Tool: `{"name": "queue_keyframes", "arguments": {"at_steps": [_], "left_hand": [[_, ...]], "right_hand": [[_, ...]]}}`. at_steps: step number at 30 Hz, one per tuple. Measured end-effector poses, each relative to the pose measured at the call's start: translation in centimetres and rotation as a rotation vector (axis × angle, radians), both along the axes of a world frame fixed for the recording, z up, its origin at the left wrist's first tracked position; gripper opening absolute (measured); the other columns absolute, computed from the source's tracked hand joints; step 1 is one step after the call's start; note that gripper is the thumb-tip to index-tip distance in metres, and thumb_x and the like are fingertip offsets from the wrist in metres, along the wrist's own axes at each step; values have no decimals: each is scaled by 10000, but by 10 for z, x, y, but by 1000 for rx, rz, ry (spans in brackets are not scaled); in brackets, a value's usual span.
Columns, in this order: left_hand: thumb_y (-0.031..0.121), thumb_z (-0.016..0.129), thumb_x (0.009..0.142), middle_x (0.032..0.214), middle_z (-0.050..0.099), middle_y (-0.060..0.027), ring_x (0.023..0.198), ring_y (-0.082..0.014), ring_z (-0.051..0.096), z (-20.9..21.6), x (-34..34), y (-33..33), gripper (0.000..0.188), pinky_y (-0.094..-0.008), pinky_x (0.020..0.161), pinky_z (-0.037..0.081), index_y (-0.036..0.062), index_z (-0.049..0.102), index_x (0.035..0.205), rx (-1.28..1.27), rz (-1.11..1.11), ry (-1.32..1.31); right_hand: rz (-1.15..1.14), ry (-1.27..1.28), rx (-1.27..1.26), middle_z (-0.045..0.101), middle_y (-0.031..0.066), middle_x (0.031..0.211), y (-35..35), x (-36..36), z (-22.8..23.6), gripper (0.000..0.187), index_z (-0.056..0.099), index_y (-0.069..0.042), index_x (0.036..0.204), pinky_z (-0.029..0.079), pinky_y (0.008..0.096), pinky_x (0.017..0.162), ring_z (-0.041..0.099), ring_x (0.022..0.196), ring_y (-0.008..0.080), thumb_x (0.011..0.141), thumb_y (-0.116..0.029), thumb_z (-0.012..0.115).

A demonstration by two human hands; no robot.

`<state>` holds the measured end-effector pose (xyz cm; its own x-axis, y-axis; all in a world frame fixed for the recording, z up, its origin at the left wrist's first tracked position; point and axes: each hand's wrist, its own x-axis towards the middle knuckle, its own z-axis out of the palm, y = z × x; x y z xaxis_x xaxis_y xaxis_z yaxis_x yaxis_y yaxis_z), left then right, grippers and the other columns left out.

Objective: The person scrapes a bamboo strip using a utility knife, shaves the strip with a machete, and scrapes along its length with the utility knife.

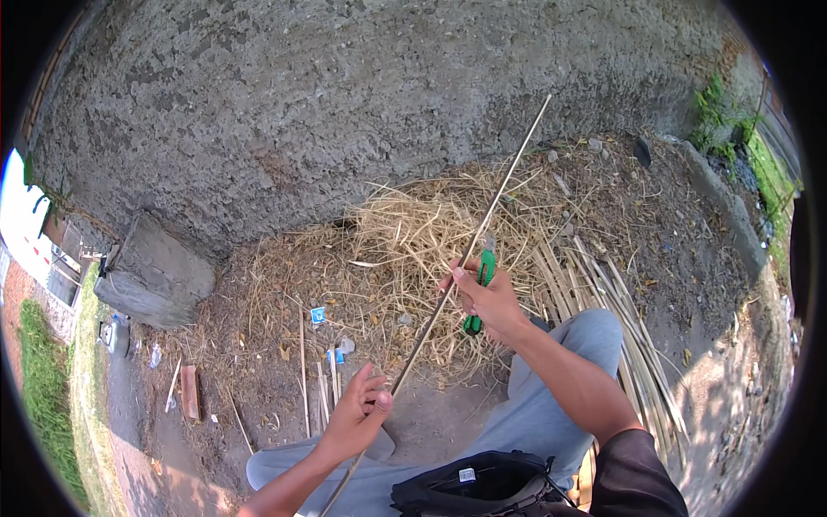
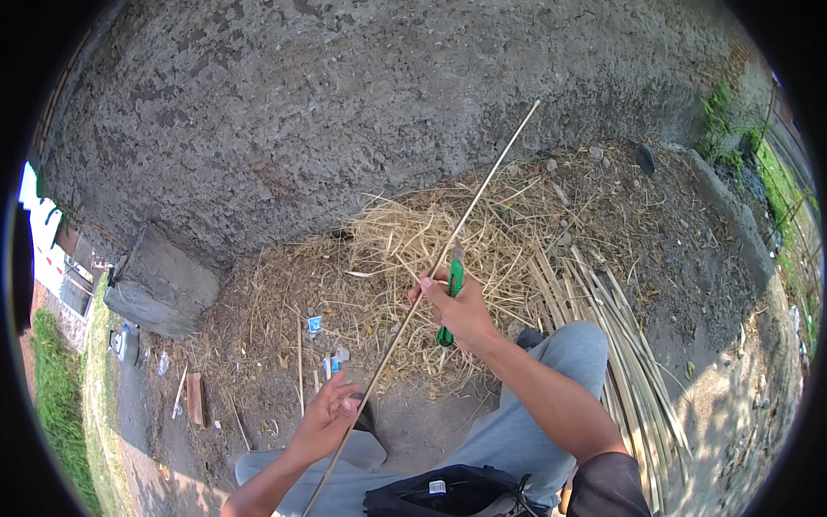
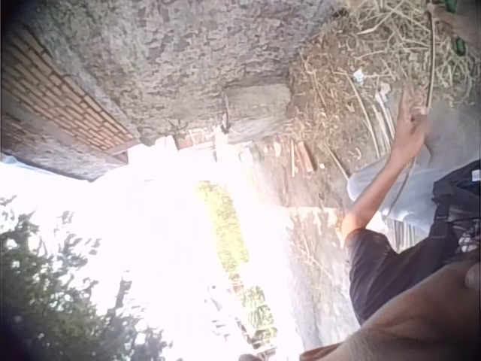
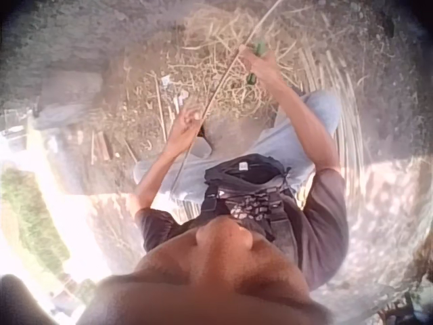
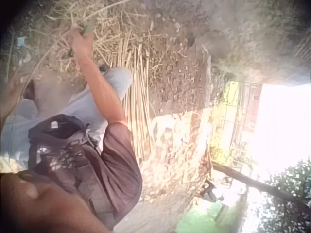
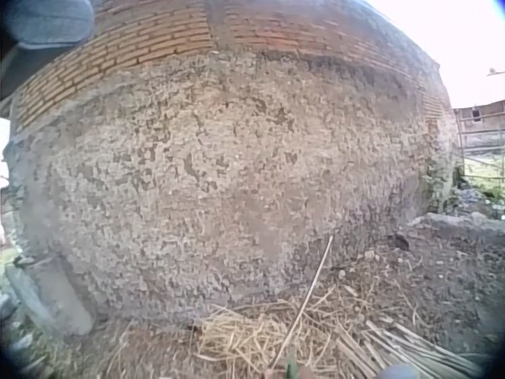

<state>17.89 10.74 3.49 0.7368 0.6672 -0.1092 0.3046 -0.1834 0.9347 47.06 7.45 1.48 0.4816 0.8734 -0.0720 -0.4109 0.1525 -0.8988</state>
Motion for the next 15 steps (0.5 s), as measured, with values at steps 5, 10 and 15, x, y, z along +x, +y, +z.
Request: {"name": "queue_keyframes", "arguments": {"at_steps": [5,10,15], "left_hand": [[313,409,1041,1003,644,-130,815,-167,622,-1,-49,-15,440,-271,742,496,-54,467,1278,-584,174,241],[287,448,1033,657,462,12,501,-59,374,-1,-47,-43,341,-229,455,300,-20,591,995,-771,209,112],[269,437,1036,666,432,11,484,-47,312,-3,-37,-51,315,-226,441,253,-20,552,982,-757,351,15]], "right_hand": [[-70,30,1,689,92,871,11,13,1,146,592,-32,1041,293,215,405,333,422,26,979,-158,553],[-94,-45,-34,694,100,828,1,16,7,194,616,-9,1000,368,262,424,440,424,73,953,-196,600],[51,-1190,-403,633,181,633,-42,-49,25,257,606,6,832,511,453,576,654,617,368,855,-247,646]]}}
